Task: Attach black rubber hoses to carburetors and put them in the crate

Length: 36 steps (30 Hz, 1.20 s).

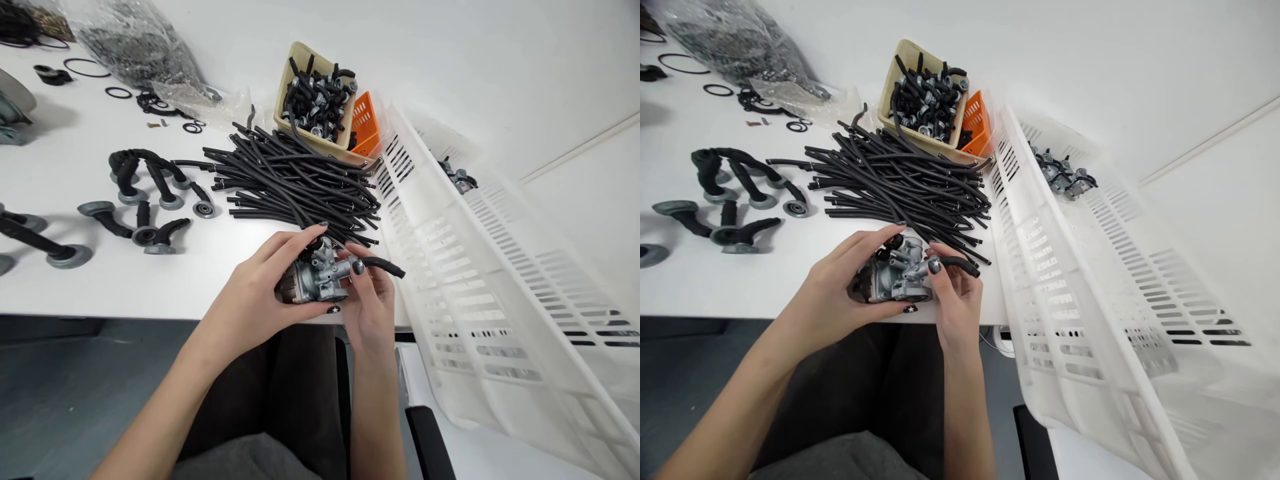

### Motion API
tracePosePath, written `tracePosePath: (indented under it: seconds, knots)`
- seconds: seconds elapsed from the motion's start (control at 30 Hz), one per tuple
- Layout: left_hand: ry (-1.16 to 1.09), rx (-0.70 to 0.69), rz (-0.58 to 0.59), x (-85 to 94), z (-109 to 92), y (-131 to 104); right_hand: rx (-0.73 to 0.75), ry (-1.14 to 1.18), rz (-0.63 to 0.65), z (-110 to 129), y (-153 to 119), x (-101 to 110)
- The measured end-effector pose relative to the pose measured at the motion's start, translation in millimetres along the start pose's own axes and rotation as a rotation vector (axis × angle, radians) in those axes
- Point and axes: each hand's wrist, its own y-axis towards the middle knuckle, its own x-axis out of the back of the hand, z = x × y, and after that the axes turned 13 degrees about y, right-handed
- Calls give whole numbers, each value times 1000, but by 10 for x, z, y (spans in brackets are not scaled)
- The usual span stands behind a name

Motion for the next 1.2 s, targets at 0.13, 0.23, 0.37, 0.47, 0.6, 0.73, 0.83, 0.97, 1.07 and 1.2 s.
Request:
tracePosePath:
  seconds: [0.13,0.23,0.37,0.47,0.6,0.73,0.83,0.97,1.07,1.2]
  knots:
    - [3,9,4,-1,-1,-2,1,-3,12,-2,-2,0]
    - [-9,26,5,-13,9,-3,2,5,31,5,-12,6]
    - [-24,33,-4,-26,15,-1,7,31,54,9,-18,24]
    - [-17,45,-13,-26,17,-2,6,41,58,8,-13,39]
    - [-10,51,-19,-22,22,-3,-7,63,74,8,-6,49]
    - [-14,46,-18,-18,25,2,19,58,75,3,-2,50]
    - [-7,39,-18,-17,29,9,5,66,73,4,-2,36]
    - [-8,27,-9,-24,35,8,-38,9,39,23,-6,4]
    - [-11,12,-8,-27,37,-1,-35,-26,29,36,-8,-13]
    - [-12,3,-3,-25,38,-8,-27,-28,22,39,0,-20]
